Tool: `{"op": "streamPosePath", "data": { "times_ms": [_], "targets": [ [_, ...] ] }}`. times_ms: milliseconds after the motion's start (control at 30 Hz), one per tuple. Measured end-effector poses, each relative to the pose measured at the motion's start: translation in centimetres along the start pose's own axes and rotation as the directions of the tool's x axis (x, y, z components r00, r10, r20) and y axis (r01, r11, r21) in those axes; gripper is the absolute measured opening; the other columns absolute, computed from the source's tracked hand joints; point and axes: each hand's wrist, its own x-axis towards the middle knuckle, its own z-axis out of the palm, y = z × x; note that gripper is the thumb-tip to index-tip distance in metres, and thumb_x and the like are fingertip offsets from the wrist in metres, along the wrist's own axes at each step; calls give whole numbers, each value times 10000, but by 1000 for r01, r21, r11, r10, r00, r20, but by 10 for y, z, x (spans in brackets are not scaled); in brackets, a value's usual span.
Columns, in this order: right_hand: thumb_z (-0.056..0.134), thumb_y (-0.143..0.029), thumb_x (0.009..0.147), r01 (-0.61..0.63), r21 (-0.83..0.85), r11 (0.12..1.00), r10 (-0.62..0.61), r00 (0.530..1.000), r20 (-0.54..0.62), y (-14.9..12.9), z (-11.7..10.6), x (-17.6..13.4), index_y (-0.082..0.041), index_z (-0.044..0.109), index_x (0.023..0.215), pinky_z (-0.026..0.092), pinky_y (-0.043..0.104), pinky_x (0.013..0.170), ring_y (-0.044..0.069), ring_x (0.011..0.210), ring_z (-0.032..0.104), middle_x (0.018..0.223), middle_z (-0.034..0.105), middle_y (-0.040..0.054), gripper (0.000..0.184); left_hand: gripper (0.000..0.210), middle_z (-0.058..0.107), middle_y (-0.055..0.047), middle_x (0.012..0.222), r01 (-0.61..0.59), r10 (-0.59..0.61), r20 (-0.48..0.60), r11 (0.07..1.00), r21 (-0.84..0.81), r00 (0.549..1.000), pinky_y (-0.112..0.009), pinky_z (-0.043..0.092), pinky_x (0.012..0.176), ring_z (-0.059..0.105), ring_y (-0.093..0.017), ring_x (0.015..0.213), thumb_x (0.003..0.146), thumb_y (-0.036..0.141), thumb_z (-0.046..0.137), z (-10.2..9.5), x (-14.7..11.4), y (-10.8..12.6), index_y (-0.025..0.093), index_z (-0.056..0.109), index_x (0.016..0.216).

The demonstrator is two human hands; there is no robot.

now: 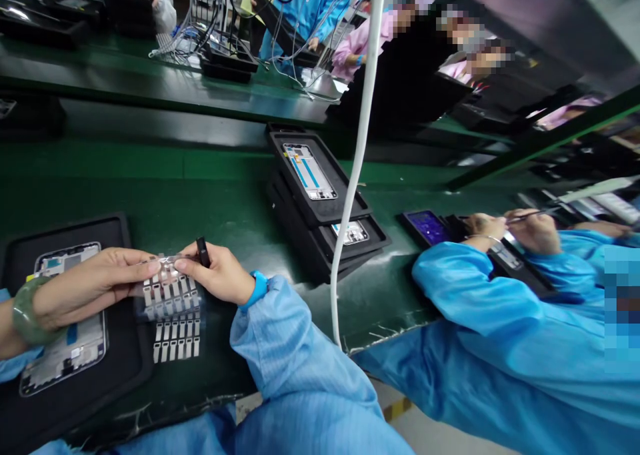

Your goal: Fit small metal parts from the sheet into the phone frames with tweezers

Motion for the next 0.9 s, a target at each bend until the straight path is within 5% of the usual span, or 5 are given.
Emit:
{"op": "streamPosePath", "data": {
  "times_ms": [367, 500, 600, 733, 900],
  "targets": [
    [740, -474, 687, -32, -187, 982, -15, 970, -243, -15, -17, -7, -163, 661, 990, 296, 234, 504, 58, 517, 339, 824, 646, 3, 442, 384, 724, -97, 1052, -241, 249, -192, 968, 62, 949, -414, 527, 912, 660, -234, 947, 725, 482, 726, 5, 4, 9, 172, 737, 952],
    [699, -431, 743, -164, -248, 955, 119, 975, -186, -12, -17, -11, -152, 674, 748, 388, 244, 593, 102, 591, 494, 646, 614, -13, 280, 345, 699, -21, 1157, -412, 636, -384, 748, 520, 669, -405, 462, 1040, 623, -234, 1104, 812, 465, 644, 7, 4, 12, 246, 693, 1075],
    [637, -382, 801, -211, -210, 955, 191, 976, -108, -8, -27, -13, -140, 701, 835, 453, 275, 705, 149, 723, 596, 778, 691, 24, 252, 442, 620, -2, 1299, -377, 870, -115, 323, 868, 479, -421, 362, 1131, 547, -219, 1231, 875, 404, 583, 2, 8, 10, 284, 534, 1297],
    [576, -320, 846, -234, -348, 908, 231, 972, -50, -7, -41, -24, -141, 695, 976, 450, 265, 674, 150, 725, 592, 815, 695, 8, 251, 799, 310, -124, 1544, -307, 806, 213, -41, 951, 552, -532, 241, 1166, 260, -290, 1434, 882, 470, 550, -7, 19, 0, 214, 125, 1508],
    [556, -371, 877, -335, -611, 717, 212, 940, -266, -13, -40, -44, -158, 671, 774, 415, 267, 614, 161, 656, 581, 682, 650, 22, 263, 772, 280, -123, 1556, -418, 535, 535, -333, 845, 654, -557, 183, 1169, 205, -303, 1451, 885, 551, 490, 2, 23, -19, 230, 167, 1508]
  ]
}}
